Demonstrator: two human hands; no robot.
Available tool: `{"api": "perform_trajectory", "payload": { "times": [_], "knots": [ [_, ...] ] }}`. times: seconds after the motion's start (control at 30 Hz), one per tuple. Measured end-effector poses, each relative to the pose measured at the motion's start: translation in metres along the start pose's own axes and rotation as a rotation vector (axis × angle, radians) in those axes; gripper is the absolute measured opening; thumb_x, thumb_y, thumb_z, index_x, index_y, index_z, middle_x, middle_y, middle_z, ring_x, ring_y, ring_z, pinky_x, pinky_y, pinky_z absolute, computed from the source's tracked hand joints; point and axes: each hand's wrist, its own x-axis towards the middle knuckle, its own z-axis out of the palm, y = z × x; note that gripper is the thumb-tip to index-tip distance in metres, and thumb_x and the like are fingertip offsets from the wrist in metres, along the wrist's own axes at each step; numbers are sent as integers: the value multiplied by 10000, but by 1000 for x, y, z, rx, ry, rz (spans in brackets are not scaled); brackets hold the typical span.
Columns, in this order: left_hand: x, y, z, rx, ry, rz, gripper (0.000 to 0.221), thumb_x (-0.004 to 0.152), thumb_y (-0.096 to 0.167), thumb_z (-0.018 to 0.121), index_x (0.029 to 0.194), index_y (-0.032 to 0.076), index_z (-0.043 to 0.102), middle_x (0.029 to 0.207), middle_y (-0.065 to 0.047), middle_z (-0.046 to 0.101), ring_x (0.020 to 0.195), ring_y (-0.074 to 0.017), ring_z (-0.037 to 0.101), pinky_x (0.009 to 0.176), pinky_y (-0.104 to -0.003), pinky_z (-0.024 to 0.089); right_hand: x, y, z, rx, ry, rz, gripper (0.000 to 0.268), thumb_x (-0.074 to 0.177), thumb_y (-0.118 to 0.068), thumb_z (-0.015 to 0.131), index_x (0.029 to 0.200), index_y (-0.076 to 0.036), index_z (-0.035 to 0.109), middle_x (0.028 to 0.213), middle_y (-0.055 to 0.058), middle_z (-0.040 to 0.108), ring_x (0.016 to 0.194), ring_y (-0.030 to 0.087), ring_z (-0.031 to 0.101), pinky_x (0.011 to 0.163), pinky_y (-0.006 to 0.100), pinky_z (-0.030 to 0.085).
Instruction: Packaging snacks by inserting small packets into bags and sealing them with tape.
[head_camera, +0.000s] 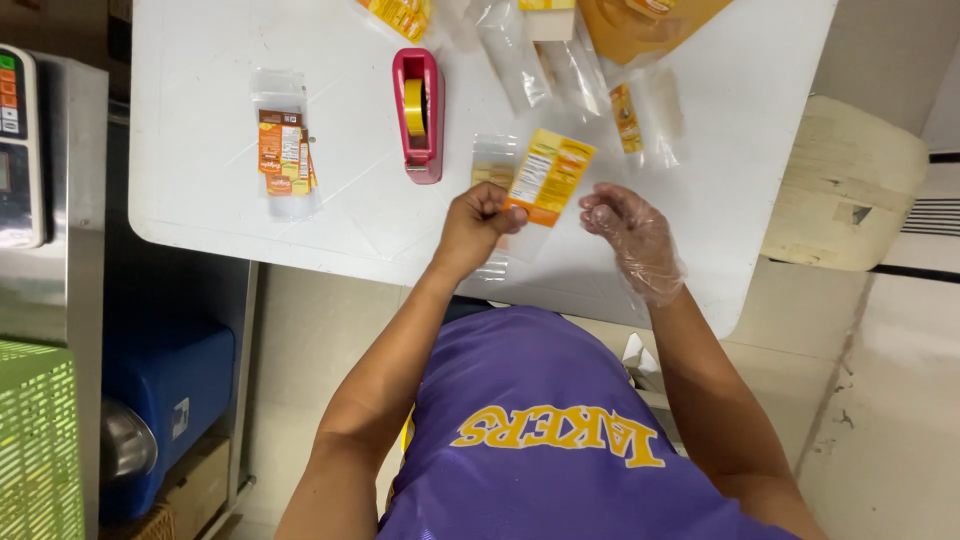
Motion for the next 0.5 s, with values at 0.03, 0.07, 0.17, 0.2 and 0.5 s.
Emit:
{"api": "perform_trajectory", "payload": {
  "times": [0.03,0.07,0.17,0.2,0.5],
  "knots": [
    [-5,-3,5,8,-6,2,199,850,42,827,941,19,652,749,-71,705,711,-106,703,705,-255,628,-2,-9,4,7,5,-5,421,970,-169,762,1319,17,616,1113,197,716,984,225,744,896,333,642],
    [-10,-5,9,70,-68,6,192,841,22,824,936,10,657,732,-81,704,699,-103,685,690,-253,607,-4,-19,8,-23,-3,-47,378,989,-136,741,1311,26,626,1102,179,708,973,192,709,884,350,637],
    [-20,18,30,133,-141,60,214,879,38,800,1050,3,676,842,-121,735,774,-108,672,742,-277,595,-10,-35,11,-101,-30,-118,290,997,-91,738,1248,34,666,1043,167,706,929,159,670,819,367,629],
    [-24,31,39,128,-151,104,269,925,74,779,1170,6,691,968,-151,766,862,-116,678,809,-303,604,-13,-39,11,-154,-50,-141,243,987,-80,755,1193,33,695,996,175,712,896,158,666,766,368,624],
    [-35,109,60,381,-170,285,166,1033,100,615,1098,65,764,947,-129,778,915,-138,681,884,-343,595,-32,-68,3,-377,-182,-296,86,976,-101,759,986,-15,767,774,152,677,771,160,584,747,408,540]
  ]
}}
